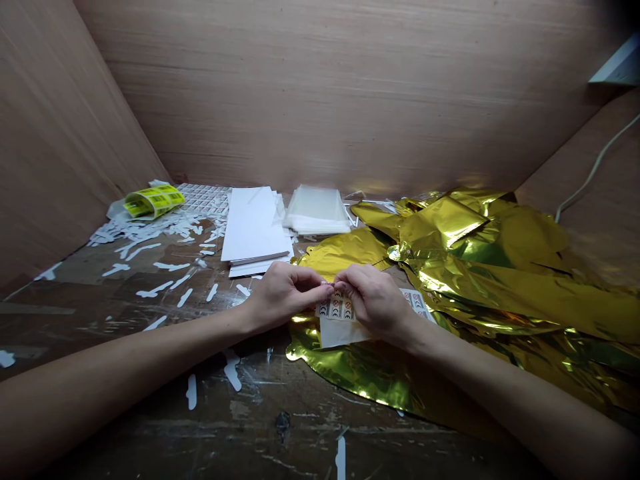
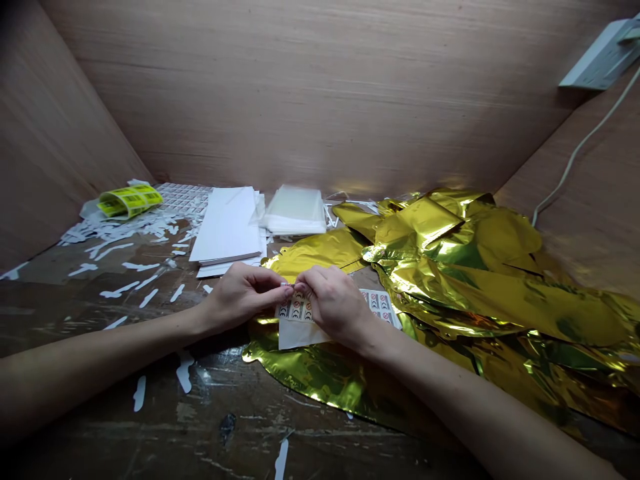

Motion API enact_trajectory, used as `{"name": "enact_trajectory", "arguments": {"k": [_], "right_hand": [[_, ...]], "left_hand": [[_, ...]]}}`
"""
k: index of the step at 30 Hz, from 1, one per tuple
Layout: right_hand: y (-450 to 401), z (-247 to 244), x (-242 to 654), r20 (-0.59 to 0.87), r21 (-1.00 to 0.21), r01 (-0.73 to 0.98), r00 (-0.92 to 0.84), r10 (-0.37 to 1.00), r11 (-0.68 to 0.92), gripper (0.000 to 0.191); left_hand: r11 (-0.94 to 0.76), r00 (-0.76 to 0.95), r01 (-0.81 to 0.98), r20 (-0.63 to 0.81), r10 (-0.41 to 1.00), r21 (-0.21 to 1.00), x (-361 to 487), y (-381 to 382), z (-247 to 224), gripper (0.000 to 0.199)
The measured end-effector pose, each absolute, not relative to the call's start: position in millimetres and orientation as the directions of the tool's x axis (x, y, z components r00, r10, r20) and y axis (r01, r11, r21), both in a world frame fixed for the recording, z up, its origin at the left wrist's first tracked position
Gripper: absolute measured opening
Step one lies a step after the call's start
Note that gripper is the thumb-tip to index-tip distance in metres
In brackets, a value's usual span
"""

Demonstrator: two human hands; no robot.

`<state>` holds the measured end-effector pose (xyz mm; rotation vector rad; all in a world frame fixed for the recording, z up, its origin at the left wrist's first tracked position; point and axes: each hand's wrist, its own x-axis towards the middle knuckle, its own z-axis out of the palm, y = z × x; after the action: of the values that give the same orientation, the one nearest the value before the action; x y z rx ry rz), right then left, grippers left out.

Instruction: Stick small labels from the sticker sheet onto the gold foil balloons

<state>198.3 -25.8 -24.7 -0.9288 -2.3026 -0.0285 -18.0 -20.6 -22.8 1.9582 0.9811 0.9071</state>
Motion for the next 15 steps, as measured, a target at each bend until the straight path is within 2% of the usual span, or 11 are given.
{"name": "enact_trajectory", "arguments": {"k": [5, 12, 15], "right_hand": [[-27.6, -23.3, 199.9, 0.596, -0.178, 0.606, -0.561, 0.574, 0.776, 0.019], [-33.9, -17.9, 197.6, 0.474, -0.461, 0.581, -0.478, 0.74, 0.671, 0.012], [-34.3, -16.5, 196.8, 0.46, -0.502, 0.582, -0.447, 0.767, 0.64, 0.011]], "left_hand": [[-0.343, 0.477, 0.222, 0.205, 0.854, 0.913, -17.6, -21.6, -21.7, 0.031], [-0.309, 0.475, 0.161, 0.201, 0.857, 0.937, -18.9, -18.5, -25.8, 0.028], [-0.316, 0.461, 0.185, 0.201, 0.864, 0.931, -19.0, -17.9, -26.3, 0.027]]}}
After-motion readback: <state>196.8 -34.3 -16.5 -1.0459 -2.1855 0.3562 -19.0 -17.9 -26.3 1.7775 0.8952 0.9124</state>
